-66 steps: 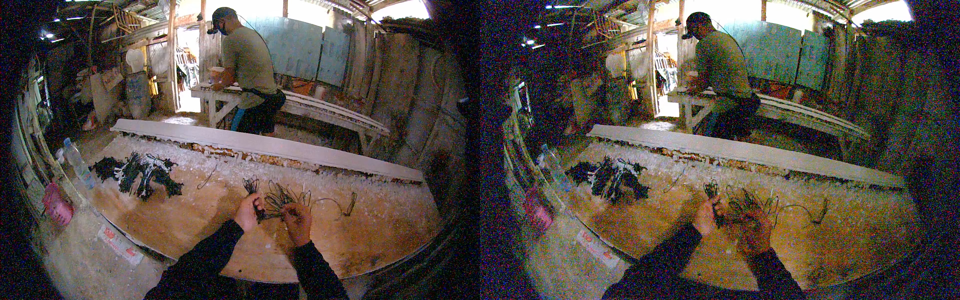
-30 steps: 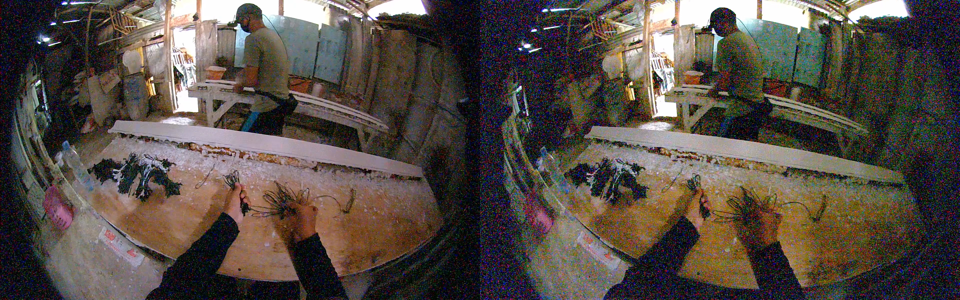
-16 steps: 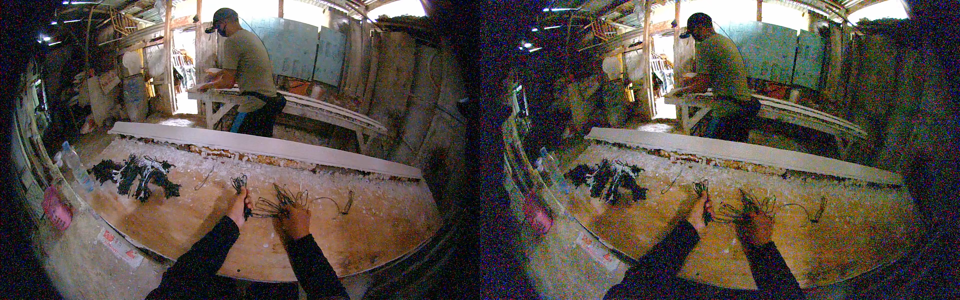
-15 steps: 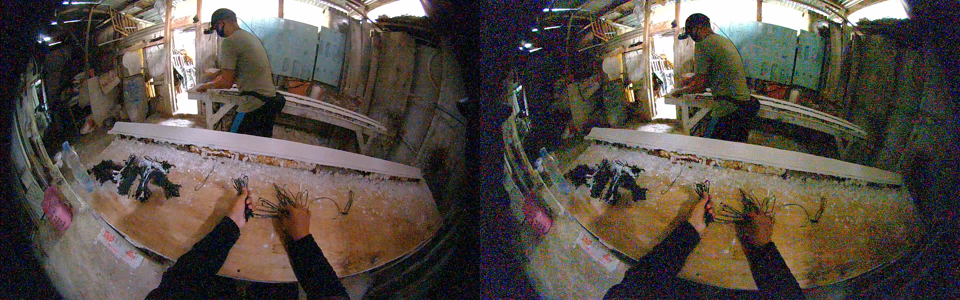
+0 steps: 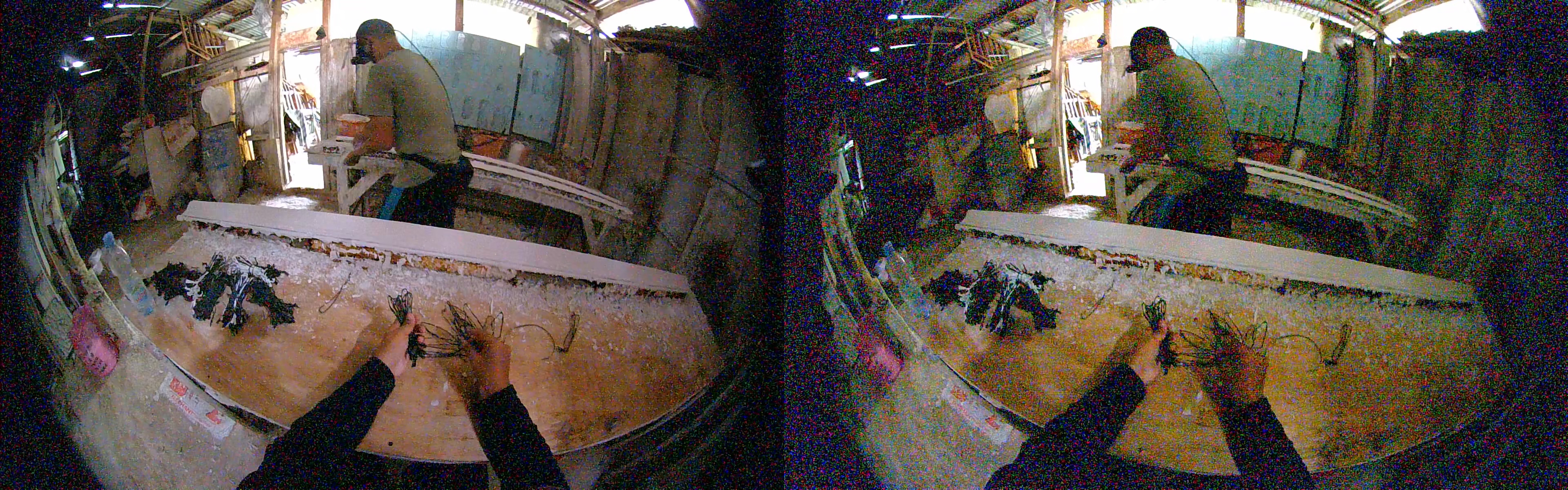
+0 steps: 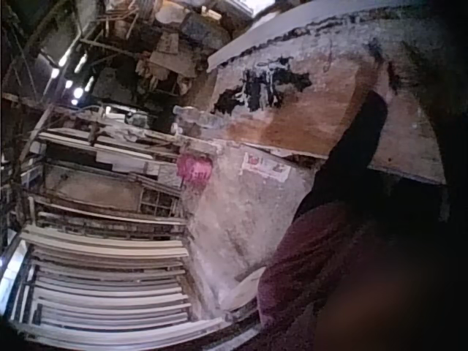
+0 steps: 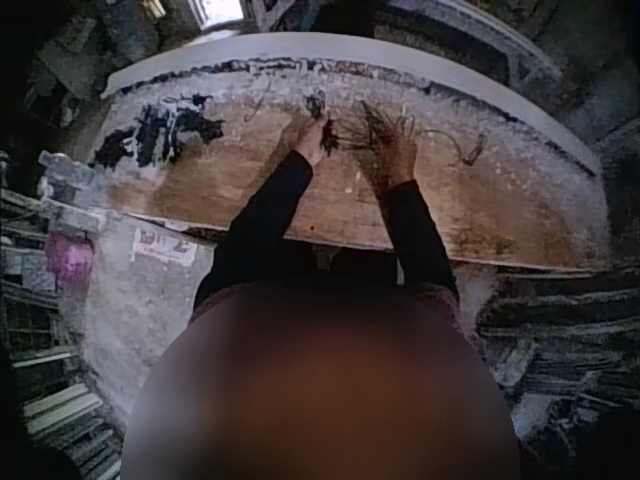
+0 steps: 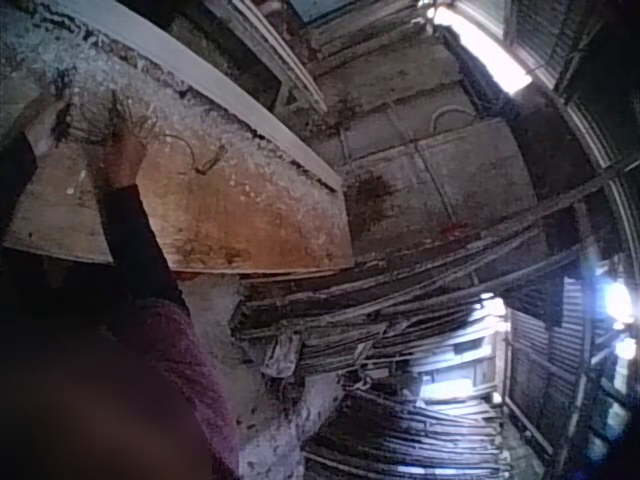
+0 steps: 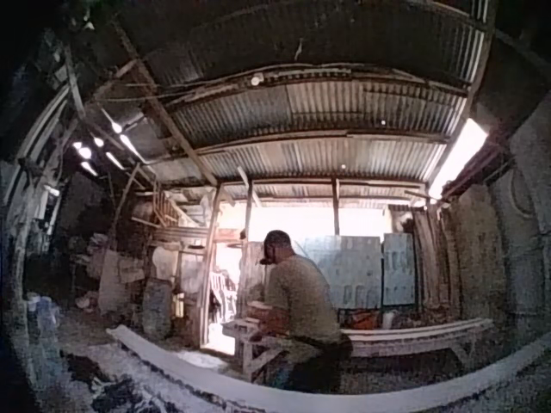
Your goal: The person repeatedly picks up black cable ties from a pile on a wooden workbench and ties them into small bundles by hand. The person handles the ties one at a time, forming loops and tightening them into compact bundles.
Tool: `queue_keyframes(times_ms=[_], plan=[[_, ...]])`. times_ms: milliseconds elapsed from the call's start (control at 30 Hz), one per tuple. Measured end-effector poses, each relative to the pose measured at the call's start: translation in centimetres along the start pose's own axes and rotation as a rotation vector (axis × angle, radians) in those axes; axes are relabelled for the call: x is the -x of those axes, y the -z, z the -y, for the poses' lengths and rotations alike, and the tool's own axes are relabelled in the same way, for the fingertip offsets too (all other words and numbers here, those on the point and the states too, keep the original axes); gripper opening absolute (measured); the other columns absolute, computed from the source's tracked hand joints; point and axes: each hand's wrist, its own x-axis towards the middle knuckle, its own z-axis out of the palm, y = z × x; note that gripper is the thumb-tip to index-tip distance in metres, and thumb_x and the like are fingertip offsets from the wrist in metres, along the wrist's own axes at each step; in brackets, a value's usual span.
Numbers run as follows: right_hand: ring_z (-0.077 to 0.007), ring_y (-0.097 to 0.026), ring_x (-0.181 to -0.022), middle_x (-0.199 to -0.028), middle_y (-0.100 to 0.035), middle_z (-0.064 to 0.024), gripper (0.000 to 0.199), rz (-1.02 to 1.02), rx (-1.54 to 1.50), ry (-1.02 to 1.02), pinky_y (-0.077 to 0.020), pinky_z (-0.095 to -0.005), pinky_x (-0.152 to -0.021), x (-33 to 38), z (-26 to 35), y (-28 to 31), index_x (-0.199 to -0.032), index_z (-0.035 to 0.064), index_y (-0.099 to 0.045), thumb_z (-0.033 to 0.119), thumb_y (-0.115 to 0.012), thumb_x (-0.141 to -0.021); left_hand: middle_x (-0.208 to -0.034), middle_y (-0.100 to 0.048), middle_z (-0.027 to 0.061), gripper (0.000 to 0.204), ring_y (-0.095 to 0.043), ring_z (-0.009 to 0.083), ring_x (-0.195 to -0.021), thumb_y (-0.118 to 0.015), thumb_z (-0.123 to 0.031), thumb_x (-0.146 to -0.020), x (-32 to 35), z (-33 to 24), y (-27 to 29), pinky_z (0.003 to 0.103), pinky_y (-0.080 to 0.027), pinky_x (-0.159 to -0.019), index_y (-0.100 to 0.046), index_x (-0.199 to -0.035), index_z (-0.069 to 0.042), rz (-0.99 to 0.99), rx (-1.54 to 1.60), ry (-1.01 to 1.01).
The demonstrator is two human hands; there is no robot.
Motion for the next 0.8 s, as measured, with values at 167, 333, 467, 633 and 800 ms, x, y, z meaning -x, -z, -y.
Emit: queue_keyframes(times_ms=[167, 333, 467, 633, 800], plan=[[-0.0157, -0.057, -0.07, -0.077, -0.061, -0.0073, 0.016, 0.026, -0.924, -0.067, -0.0462, -0.0263, -0.066, 0.1, -0.3, -0.6, -0.087, 0.0003, -0.058, 0.005, -0.062, -0.072, -0.071, -0.049, 0.0014, 0.021, -0.044, 0.0104, -0.057, -0.048, -0.03, -0.085, 0.2, 0.0, -0.1, 0.024, -0.042, -0.054, -0.048, -0.086, -0.009, 0.031, 0.001, -0.004], [-0.0119, -0.053, -0.068, -0.074, -0.058, -0.0034, 0.012, -0.049, -0.597, -0.136, -0.0441, -0.0233, -0.063, -0.4, -1.8, -1.1, -0.082, 0.0019, -0.056, 0.004, -0.062, -0.072, -0.062, -0.045, -0.0027, 0.021, -0.043, 0.0096, -0.05, -0.048, -0.034, -0.085, 0.3, 0.3, -0.4, 0.025, -0.039, -0.046, -0.047, -0.081, -0.013, 0.06, -0.069, -0.034], [-0.0099, -0.052, -0.065, -0.071, -0.056, -0.0021, 0.01, -0.162, -0.676, -0.183, -0.0424, -0.0222, -0.059, -0.8, -2.3, -0.5, -0.077, 0.0036, -0.054, 0.005, -0.063, -0.073, -0.063, -0.042, -0.0029, 0.022, -0.043, 0.0075, -0.056, -0.048, -0.031, -0.085, 0.2, 0.4, -0.1, 0.023, -0.038, -0.052, -0.046, -0.083, -0.009, 0.049, -0.012, -0.098], [-0.0099, -0.051, -0.065, -0.07, -0.055, -0.0015, 0.011, -0.24, -0.772, -0.198, -0.042, -0.0231, -0.061, -0.8, -2.3, -0.9, -0.074, 0.0044, -0.053, 0.005, -0.063, -0.072, -0.066, -0.045, -0.0024, 0.014, -0.043, 0.0084, -0.057, -0.05, -0.024, -0.085, 0.2, 1.6, -0.3, 0.023, -0.038, -0.055, -0.046, -0.085, -0.011, 0.104, -0.132, -0.065], [-0.0105, -0.052, -0.067, -0.072, -0.056, -0.0022, 0.008, -0.156, -0.618, -0.073, -0.0418, -0.0235, -0.062, 0.2, -2.9, -2.5, -0.074, 0.0043, -0.053, 0.003, -0.061, -0.072, -0.078, -0.045, -0.0038, 0.013, -0.043, 0.0084, -0.07, -0.053, -0.016, -0.082, 0.5, 3.0, -1.2, 0.023, -0.037, -0.064, -0.044, -0.09, -0.014, 0.231, -0.104, 0.013]])
